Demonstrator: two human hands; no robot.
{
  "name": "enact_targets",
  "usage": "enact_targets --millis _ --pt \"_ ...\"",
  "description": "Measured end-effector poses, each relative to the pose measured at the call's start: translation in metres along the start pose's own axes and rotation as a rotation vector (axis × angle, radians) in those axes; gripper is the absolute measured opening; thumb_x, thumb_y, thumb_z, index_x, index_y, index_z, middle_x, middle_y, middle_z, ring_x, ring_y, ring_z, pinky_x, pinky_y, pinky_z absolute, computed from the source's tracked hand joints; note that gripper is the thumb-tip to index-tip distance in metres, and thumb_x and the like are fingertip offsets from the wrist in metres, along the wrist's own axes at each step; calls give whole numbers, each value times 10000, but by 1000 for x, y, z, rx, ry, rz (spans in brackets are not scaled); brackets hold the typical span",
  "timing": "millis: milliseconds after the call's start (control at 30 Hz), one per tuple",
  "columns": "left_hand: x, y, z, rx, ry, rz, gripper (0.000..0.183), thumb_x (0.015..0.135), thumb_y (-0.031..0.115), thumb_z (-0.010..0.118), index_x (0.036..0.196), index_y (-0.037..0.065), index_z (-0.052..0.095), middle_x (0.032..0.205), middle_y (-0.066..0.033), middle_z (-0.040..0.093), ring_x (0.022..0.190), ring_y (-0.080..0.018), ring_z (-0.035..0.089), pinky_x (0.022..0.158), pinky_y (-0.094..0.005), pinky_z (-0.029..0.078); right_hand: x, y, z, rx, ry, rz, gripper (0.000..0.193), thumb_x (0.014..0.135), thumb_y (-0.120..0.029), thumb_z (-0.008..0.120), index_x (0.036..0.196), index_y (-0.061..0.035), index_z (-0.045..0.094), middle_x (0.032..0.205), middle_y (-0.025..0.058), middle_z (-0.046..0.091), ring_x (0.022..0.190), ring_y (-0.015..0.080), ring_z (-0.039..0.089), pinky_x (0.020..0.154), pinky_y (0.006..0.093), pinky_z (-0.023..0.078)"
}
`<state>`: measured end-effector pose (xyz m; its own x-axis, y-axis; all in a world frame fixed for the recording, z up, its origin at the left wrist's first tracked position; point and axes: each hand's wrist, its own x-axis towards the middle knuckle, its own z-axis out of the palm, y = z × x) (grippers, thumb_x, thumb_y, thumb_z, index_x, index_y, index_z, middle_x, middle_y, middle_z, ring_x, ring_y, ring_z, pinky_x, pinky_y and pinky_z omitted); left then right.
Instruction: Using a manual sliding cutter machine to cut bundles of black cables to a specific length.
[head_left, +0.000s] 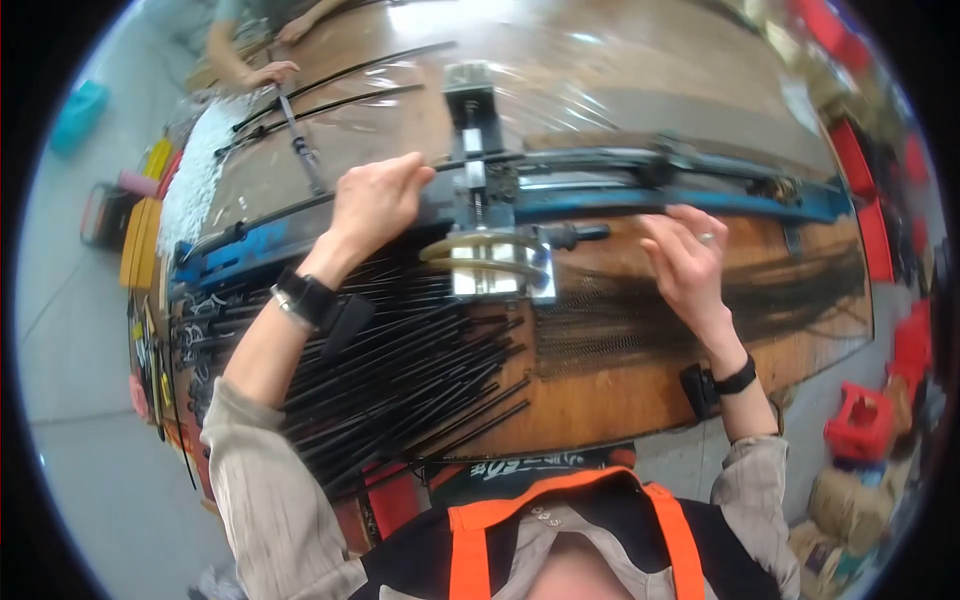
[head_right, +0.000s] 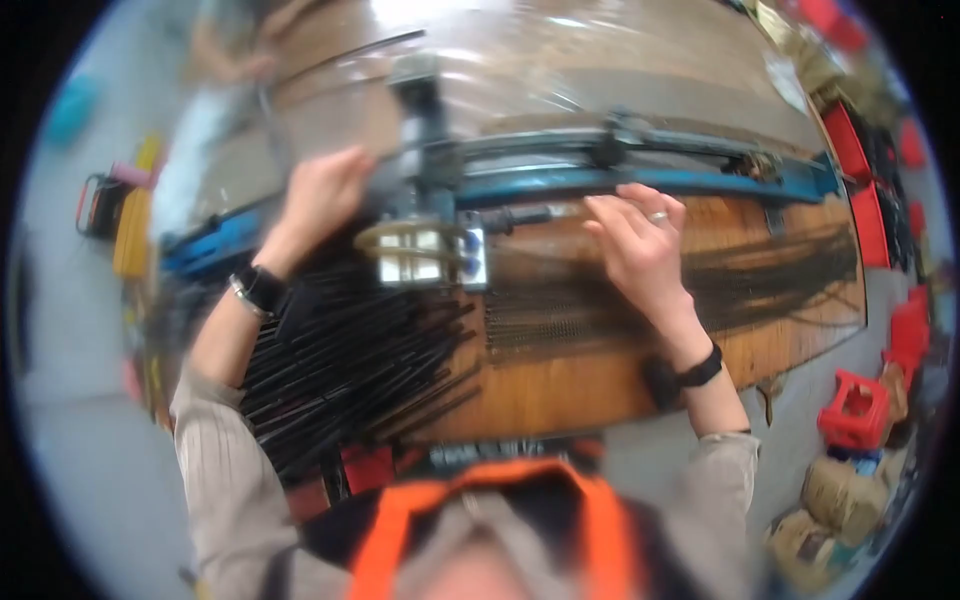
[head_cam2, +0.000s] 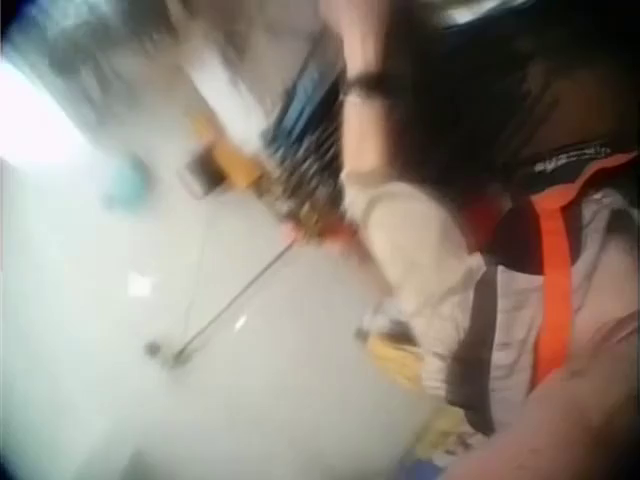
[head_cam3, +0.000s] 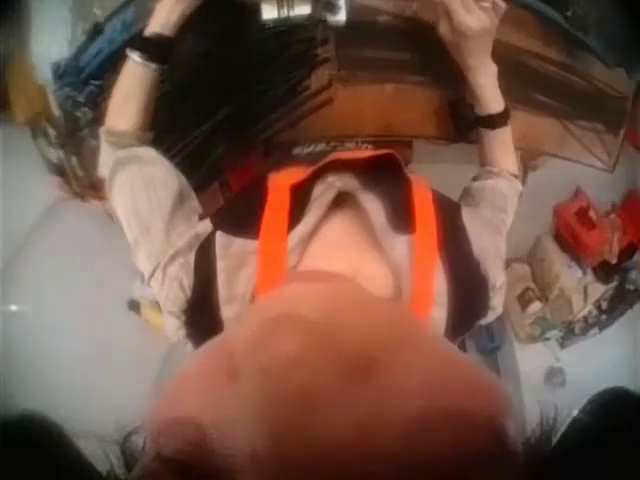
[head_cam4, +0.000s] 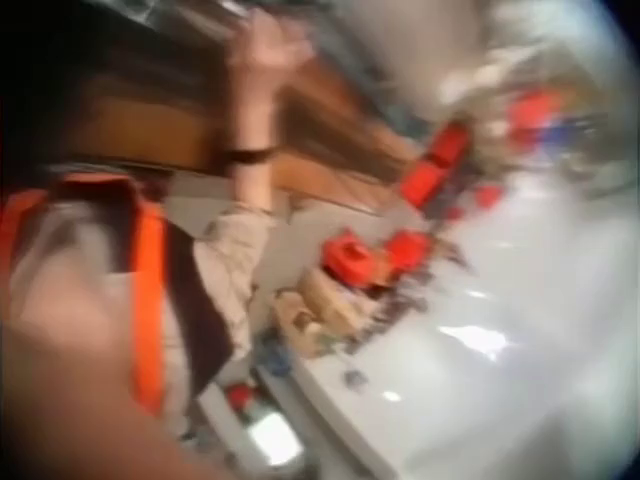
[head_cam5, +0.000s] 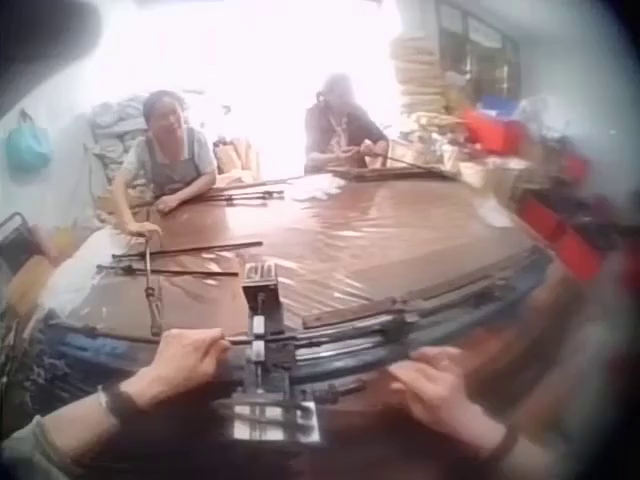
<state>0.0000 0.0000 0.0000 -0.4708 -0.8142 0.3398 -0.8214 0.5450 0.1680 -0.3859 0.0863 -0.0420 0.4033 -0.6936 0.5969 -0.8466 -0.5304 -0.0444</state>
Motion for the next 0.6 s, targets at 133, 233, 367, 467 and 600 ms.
enact_targets --millis 133,233,367,467,600 --pt "11 18 19 -1 23 -84 258 965 300 570 825 84 583 720 -159 645 719 -386 645 606 -470 493 4 13 -9 115 -30 4 343 884 -141 686 1221 -77 666 1055 45 711 1056 238 604 958 393 353" --pt "-2 8 11 36 30 -67 242 961 298 572 832 94 582 738 -149 649 722 -382 643 603 -468 491 9 -24 -1 199 58 22 282 864 -102 691 1140 -49 670 976 71 693 994 257 608 927 397 379" --pt "-3 10 9 57 54 -55 220 957 278 581 835 95 582 759 -140 650 726 -379 641 603 -467 493 21 -28 29 493 -35 78 215 863 -50 665 1078 -35 657 922 104 667 944 280 607 875 400 422" --pt "-1 8 17 71 96 1 217 958 267 583 832 91 578 769 -132 651 726 -371 642 603 -464 495 15 -28 36 592 -4 91 206 856 -19 656 1062 -33 648 888 120 647 906 295 599 838 404 444" --pt "-1 6 24 170 160 100 148 963 218 572 876 99 577 806 -109 663 738 -336 657 604 -447 505 22 -18 42 612 -3 73 183 829 -56 695 1006 -34 651 838 133 627 831 308 585 790 420 463"
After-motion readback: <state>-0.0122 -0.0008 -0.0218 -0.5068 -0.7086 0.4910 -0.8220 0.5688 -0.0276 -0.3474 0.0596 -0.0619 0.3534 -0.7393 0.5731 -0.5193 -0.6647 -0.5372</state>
